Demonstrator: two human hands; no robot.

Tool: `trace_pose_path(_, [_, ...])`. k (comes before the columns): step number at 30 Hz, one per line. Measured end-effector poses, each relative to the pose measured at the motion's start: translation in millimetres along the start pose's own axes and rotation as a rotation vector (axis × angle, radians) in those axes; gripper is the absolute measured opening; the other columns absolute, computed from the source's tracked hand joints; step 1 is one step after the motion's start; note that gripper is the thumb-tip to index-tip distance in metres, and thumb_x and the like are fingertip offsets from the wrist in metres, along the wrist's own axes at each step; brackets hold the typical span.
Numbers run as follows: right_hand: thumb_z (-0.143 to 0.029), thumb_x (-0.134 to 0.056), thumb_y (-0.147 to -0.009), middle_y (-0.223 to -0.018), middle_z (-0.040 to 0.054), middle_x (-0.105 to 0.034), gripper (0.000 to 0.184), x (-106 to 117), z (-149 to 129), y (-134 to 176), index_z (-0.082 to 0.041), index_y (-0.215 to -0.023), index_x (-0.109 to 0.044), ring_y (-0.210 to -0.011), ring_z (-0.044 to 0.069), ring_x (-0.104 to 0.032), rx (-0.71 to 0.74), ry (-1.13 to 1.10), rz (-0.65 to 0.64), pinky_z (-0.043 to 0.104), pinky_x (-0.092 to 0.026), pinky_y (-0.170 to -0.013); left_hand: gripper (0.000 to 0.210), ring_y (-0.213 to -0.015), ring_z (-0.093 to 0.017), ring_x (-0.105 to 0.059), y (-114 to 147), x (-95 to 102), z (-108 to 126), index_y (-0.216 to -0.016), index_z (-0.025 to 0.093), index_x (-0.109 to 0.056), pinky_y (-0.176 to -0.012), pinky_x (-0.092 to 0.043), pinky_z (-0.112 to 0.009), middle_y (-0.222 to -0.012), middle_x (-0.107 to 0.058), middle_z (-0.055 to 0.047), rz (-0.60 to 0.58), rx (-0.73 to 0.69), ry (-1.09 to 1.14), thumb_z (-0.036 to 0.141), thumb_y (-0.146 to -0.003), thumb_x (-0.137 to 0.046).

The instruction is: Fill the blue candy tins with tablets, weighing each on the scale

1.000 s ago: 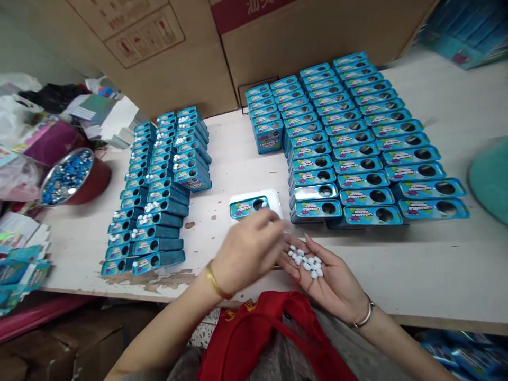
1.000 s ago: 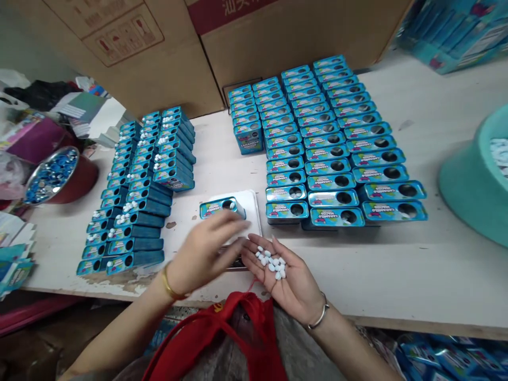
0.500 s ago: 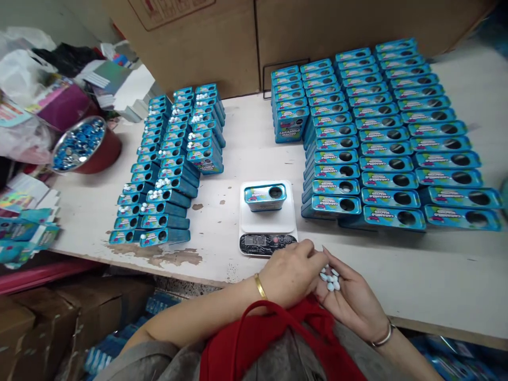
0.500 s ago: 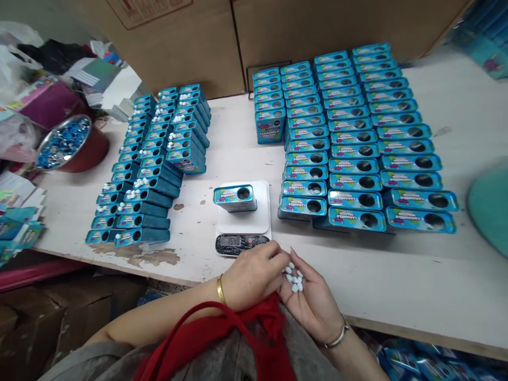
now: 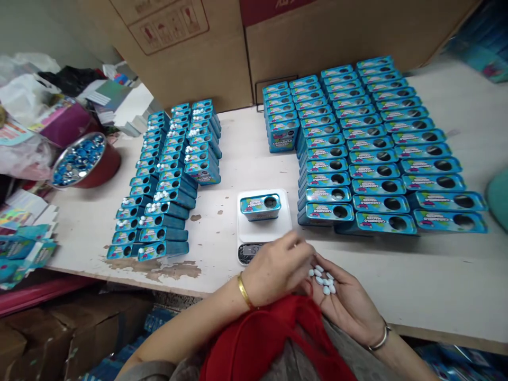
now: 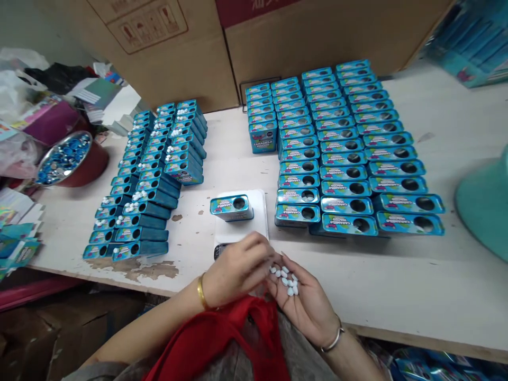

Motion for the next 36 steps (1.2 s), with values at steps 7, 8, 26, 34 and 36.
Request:
trace_pose_path(7, [-0.017, -0.043, -0.090, -0.118, 0.0171, -0.063, 0.029, -11.2, -0.5, 3.4, -0.005, -0.107, -0.062, -0.116, 0.024, -0.054, -0.034, 0.058, -0.046, 0.029, -0.049, -0.095, 0.008, -0.077, -0.010, -0.052, -18.4, 64.0, -31.1, -0.092, 0.017, -0.052, -0.067, -0.044, -0.021, -0.092, -0.054, -0.004, 0.363, 0.051, -0.075, 0.014, -0.087, -0.046])
trace_pose_path(8, [-0.017, -0.043, -0.090, -0.118, 0.0171, -0.063, 0.029, -11.6, -0.9, 3.5, -0.005, -0.108, -0.062, -0.116, 0.024, -0.054, -0.033, 0.062, -0.044, 0.029, -0.049, -0.094, 0.008, -0.077, -0.010, -0.052, -20.6, 66.7, -34.7, -0.091, 0.017, -0.052, -0.066, -0.044, -0.021, -0.092, -0.055, -0.003, 0.361, 0.064, -0.095, 0.014, -0.087, -0.046])
trace_pose_path(26, [-0.007, -0.061, -0.073, -0.077, 0.0023, -0.072, 0.009, 20.5, -0.6, -2.4, -0.011, -0.078, -0.067, -0.068, 0.009, -0.065, -0.019, -0.022, 0.037, 0.018, -0.055, -0.063, 0.013, -0.080, -0.017, -0.047, 4.7, -51.6, 16.7, -0.087, 0.018, -0.055, -0.071, -0.034, -0.035, -0.087, -0.058, -0.002, -0.114, -0.114, -0.281, 0.023, -0.089, -0.043])
trace_pose_path(34, [-0.008, -0.060, -0.075, -0.076, 0.0017, -0.072, 0.009, 16.2, 0.3, -2.5, -0.013, -0.076, -0.068, -0.068, 0.010, -0.065, -0.015, 0.009, -0.008, 0.019, -0.055, -0.065, 0.010, -0.084, -0.016, -0.049, 6.8, -26.3, 13.6, -0.089, 0.018, -0.055, -0.079, -0.031, -0.036, -0.092, -0.062, -0.002, 0.092, -0.077, -0.190, 0.020, -0.086, -0.046])
trace_pose_path(36, [-0.013, -0.057, -0.079, -0.080, 0.0045, -0.072, 0.011, 10.8, 1.4, -2.1, -0.013, -0.082, -0.068, -0.071, 0.013, -0.067, -0.036, 0.065, -0.029, 0.023, -0.056, -0.066, 0.009, -0.088, -0.016, -0.051, 3.3, 1.4, 5.6, -0.090, 0.019, -0.055, -0.081, -0.031, -0.036, -0.095, -0.063, -0.002, 0.280, -0.037, -0.198, 0.020, -0.086, -0.048])
Point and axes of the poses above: each hand's wrist, its own y-axis away from the middle knuckle, its own x-axis out of the back of the hand, z = x × y, the point moved 6 cm from there along -y, towards the middle knuckle
